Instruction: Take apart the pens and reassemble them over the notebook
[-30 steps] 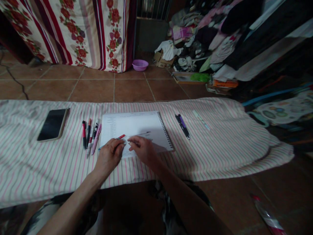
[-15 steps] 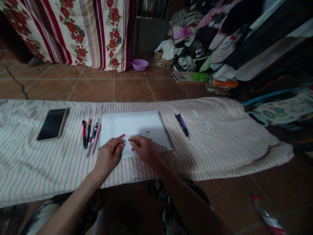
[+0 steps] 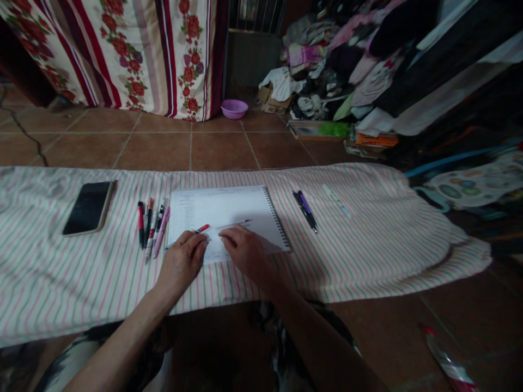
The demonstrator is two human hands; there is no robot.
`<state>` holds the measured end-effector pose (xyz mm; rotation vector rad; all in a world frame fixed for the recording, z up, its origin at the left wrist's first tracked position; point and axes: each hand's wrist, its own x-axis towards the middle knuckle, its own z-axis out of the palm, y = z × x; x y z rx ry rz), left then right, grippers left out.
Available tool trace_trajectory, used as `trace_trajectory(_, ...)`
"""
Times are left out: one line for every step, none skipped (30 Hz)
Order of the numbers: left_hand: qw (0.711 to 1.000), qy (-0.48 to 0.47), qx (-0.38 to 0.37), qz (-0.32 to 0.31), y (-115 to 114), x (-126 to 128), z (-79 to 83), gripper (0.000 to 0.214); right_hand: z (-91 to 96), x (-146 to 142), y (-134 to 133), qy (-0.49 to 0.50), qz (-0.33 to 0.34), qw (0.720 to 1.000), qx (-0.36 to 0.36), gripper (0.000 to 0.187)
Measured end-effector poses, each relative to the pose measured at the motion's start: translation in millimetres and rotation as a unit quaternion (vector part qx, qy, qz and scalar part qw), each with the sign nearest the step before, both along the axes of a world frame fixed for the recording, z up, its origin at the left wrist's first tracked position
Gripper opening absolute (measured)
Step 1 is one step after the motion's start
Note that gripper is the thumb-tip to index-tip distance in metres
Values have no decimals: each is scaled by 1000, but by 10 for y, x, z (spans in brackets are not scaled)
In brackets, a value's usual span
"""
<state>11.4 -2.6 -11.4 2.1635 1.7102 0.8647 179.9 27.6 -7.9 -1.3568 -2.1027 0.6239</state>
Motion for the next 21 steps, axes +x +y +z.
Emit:
trace_trajectory(1000,8,0,0,-3,2,-6,21,5,1,-7,-15,-1,1000,1,18)
trace_trajectory(1000,16,0,0,-5,3,-12,21,11,2,-15,-30,-4,1000,2,18)
trace_trajectory(1000,25,0,-1,-6,5,-16,21,15,3,-21,-45,-7,999,3,18)
trace_trajectory(999,33,2,1,-6,7,-18,20,19,3,-27,-58,-10,998,3,19)
trace_trajectory(999,42,3,4,-6,9,-18,20,20,4,-32,-67,-11,998,4,19)
trace_trajectory(999,50,4,7,-6,11,-15,19,20,4,-35,-74,-11,997,4,19)
trace_trajectory(998,56,4,11,-5,12,-10,19,18,5,-36,-78,-11,997,5,19)
trace_trajectory(998,59,3,14,-4,13,-4,19,14,6,-37,-81,-10,997,5,19)
trace_trajectory(998,58,2,15,-3,14,2,19,10,7,-37,-84,-10,996,5,19)
trace_trajectory(998,53,0,14,-1,13,7,19,6,9,-35,-85,-8,996,5,19)
trace_trajectory(999,48,-4,13,0,11,10,18,2,10,-33,-85,-6,996,5,19)
trace_trajectory(999,43,-9,11,2,9,12,19,-1,11,-31,-83,-5,997,6,19)
trace_trajectory(999,41,-15,10,4,5,12,19,-3,13,-28,-80,-4,997,6,19)
trace_trajectory(999,41,-21,9,5,1,9,20,-3,15,-24,-75,-3,997,6,18)
trace_trajectory(999,41,-25,8,7,-3,6,20,-1,18,-21,-70,-4,998,5,18)
trace_trajectory(999,40,-26,8,7,-8,2,21,2,20,-18,-64,-4,998,2,18)
trace_trajectory(999,40,-26,6,7,-14,-3,21,7,23,-16,-61,-4,998,-2,18)
trace_trajectory(999,39,-24,5,6,-19,-6,21,12,27,-15,-59,-4,998,-6,18)
trace_trajectory(999,40,-22,2,4,-23,-8,21,19,30,-14,-59,-4,998,-9,18)
trace_trajectory(999,42,-20,0,1,-27,-9,21,25,33,-15,-60,-4,998,-11,18)
trace_trajectory(999,44,-20,-2,-3,-30,-8,20,31,35,-16,-61,-5,998,-13,18)
